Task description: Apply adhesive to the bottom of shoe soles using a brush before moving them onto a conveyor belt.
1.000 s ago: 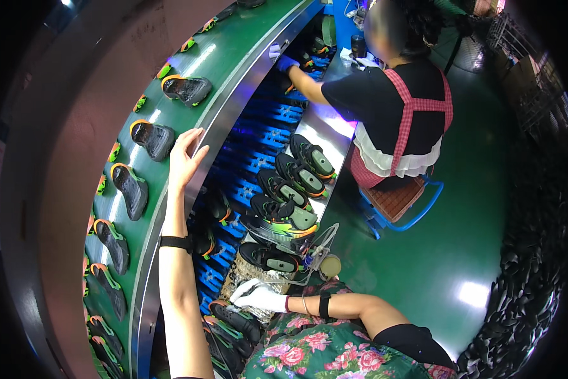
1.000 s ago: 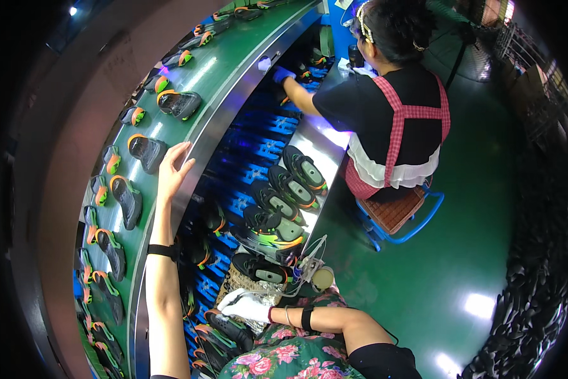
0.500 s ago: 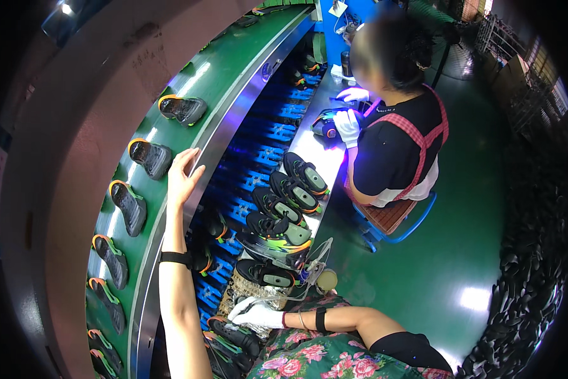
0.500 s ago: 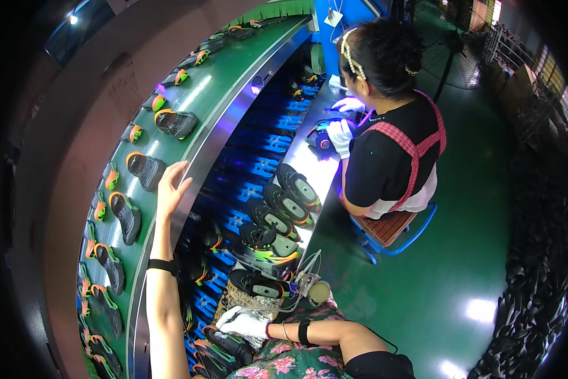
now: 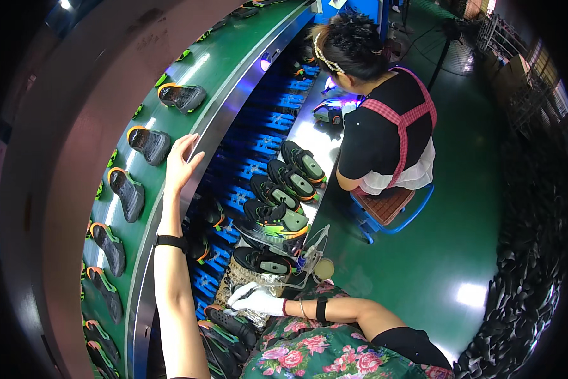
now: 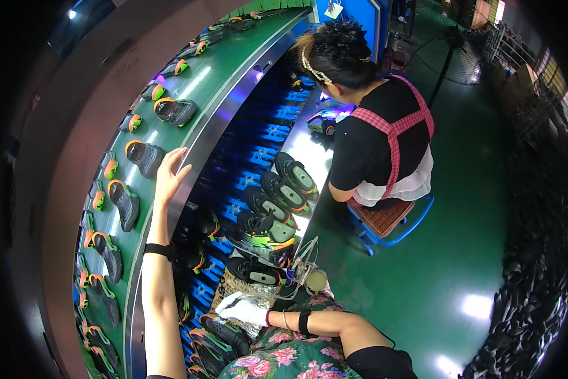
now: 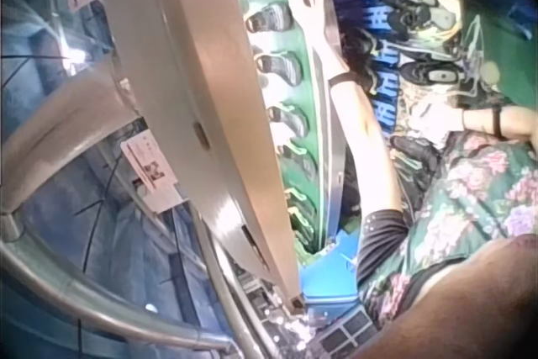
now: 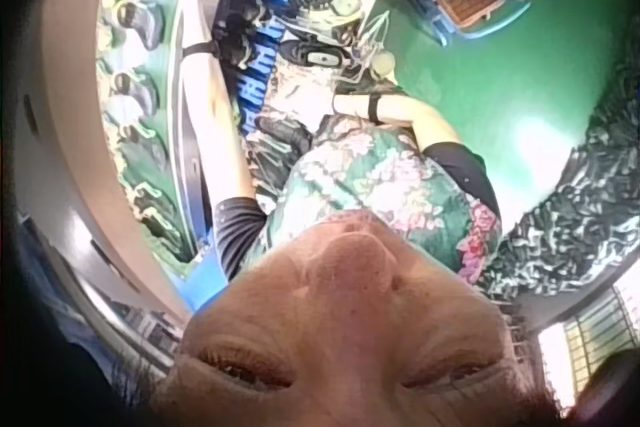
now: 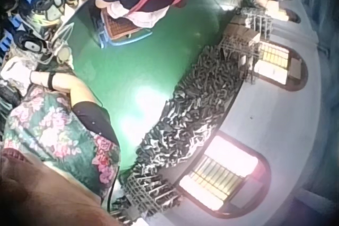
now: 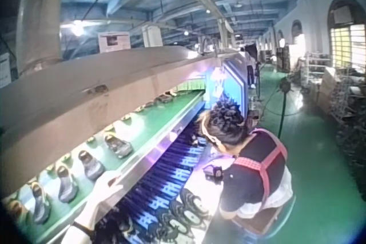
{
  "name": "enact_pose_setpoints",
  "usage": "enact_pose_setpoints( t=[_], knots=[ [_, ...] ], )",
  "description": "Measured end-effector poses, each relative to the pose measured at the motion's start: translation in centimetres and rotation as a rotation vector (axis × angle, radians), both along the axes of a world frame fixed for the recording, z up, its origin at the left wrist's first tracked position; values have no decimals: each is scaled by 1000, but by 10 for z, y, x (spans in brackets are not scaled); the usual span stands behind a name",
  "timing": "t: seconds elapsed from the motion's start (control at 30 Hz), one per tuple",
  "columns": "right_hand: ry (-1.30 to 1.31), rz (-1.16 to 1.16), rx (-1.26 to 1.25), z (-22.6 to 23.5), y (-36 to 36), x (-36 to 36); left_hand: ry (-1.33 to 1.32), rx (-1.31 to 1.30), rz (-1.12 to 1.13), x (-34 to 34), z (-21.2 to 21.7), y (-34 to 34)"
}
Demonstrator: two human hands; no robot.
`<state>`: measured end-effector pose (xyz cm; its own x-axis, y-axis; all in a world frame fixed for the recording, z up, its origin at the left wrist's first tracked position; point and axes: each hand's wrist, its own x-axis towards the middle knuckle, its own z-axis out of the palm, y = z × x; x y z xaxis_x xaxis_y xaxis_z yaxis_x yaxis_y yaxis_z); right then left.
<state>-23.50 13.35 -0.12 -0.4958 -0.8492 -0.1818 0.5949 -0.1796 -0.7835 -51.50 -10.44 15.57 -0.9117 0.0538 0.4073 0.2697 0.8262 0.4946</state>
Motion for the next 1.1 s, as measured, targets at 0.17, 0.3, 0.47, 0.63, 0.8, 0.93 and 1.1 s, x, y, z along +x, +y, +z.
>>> enact_pose_setpoints(
  t=[0.17,0.3,0.47,0.63,0.8,0.93,1.1],
  knots=[
    [21,8,-40,-3,1,2,-56,-58,12,12,3,3],
    [32,25,-26,8,5,0,-60,-253,25,32,2,-7],
    [89,40,87,16,11,-5,-113,-246,73,63,4,3],
    [143,40,-7,5,1,4,-145,-211,132,94,10,-3],
    [85,71,-12,3,-3,9,-131,-98,96,97,9,-12],
    [113,52,-19,-1,-3,13,-107,-67,64,95,8,-23],
    [61,62,-8,0,-2,11,-73,-27,66,91,5,-28]
  ],
)
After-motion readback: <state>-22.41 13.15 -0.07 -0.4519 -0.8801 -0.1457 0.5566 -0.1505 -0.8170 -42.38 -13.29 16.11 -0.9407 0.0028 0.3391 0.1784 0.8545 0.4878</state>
